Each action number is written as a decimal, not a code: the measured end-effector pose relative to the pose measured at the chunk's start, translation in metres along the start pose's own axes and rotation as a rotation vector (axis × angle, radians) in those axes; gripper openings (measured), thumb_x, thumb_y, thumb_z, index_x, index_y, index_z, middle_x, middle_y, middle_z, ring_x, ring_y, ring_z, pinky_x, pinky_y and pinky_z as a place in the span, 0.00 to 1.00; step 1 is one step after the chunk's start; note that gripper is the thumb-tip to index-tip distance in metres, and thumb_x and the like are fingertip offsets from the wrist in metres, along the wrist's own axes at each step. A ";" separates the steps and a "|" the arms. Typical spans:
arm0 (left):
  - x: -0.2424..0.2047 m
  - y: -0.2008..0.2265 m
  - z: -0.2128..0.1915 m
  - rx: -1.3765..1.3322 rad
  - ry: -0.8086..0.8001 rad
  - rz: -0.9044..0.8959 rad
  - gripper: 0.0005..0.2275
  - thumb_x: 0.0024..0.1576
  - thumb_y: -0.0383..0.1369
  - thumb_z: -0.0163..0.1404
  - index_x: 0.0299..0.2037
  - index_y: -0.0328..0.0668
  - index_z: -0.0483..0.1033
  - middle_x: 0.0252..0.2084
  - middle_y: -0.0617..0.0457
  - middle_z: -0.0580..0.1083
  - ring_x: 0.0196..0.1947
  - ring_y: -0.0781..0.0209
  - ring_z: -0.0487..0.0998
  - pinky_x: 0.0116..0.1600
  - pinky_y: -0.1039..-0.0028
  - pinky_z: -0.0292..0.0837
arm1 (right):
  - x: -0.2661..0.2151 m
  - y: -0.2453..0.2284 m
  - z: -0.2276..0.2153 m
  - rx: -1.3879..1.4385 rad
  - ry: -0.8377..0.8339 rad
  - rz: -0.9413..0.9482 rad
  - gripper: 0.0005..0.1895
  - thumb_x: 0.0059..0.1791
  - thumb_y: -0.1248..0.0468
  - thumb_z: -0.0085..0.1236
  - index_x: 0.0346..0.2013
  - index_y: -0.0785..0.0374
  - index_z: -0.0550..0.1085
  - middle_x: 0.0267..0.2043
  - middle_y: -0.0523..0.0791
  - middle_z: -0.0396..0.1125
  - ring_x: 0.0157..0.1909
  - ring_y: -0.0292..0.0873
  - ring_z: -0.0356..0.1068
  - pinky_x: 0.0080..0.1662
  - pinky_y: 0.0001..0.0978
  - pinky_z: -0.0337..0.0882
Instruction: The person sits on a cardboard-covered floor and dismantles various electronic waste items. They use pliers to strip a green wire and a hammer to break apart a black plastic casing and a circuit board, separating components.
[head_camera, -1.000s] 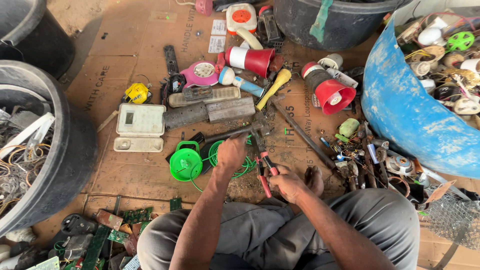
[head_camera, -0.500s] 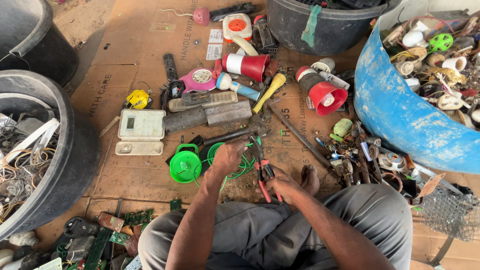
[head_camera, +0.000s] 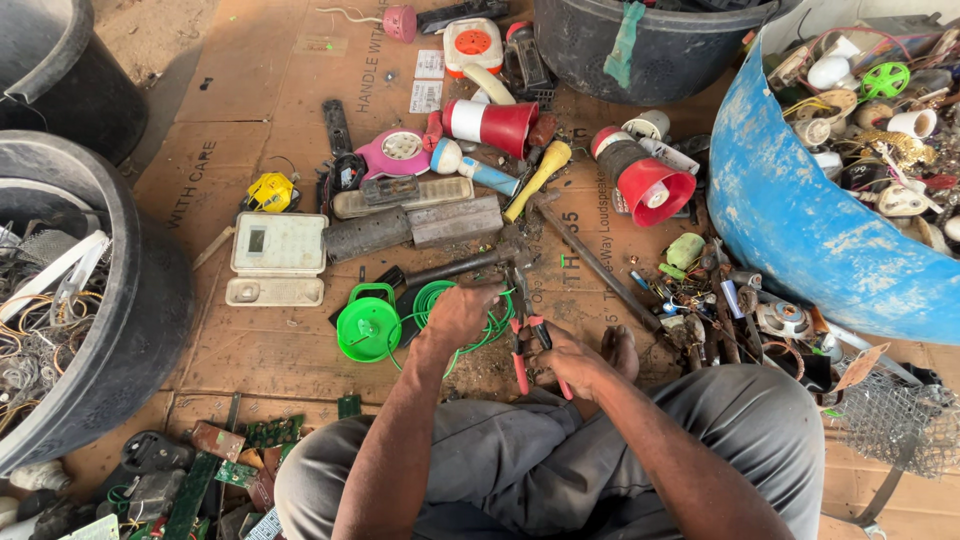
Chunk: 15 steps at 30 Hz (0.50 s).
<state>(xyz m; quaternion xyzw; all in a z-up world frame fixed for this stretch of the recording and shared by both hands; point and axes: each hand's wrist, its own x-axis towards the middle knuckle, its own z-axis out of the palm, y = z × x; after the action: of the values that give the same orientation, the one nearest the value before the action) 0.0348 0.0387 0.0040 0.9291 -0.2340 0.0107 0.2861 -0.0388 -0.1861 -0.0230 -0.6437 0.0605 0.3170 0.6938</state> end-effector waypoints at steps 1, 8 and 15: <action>0.000 0.000 0.000 0.038 -0.056 -0.055 0.14 0.59 0.28 0.48 0.54 0.51 0.80 0.43 0.39 0.79 0.41 0.37 0.81 0.47 0.53 0.76 | -0.001 -0.002 0.001 -0.010 -0.011 -0.037 0.37 0.44 0.78 0.48 0.66 0.49 0.66 0.56 0.41 0.67 0.57 0.41 0.68 0.55 0.40 0.70; -0.001 0.001 -0.001 -0.074 0.083 0.055 0.14 0.58 0.25 0.48 0.52 0.45 0.80 0.43 0.39 0.80 0.41 0.37 0.81 0.44 0.53 0.77 | 0.006 0.007 0.002 -0.056 -0.014 -0.189 0.33 0.44 0.78 0.51 0.64 0.55 0.66 0.51 0.41 0.71 0.58 0.40 0.69 0.60 0.33 0.64; -0.001 0.002 0.003 -0.083 0.127 0.130 0.14 0.58 0.26 0.48 0.52 0.43 0.80 0.52 0.43 0.79 0.46 0.41 0.81 0.49 0.56 0.77 | 0.004 0.004 0.007 -0.178 0.140 -0.211 0.20 0.45 0.75 0.50 0.52 0.65 0.67 0.38 0.46 0.69 0.36 0.41 0.73 0.41 0.36 0.75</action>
<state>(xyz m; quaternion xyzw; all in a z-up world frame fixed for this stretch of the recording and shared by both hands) 0.0323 0.0358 0.0025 0.8969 -0.2754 0.0783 0.3371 -0.0397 -0.1786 -0.0270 -0.7261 0.0120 0.2008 0.6575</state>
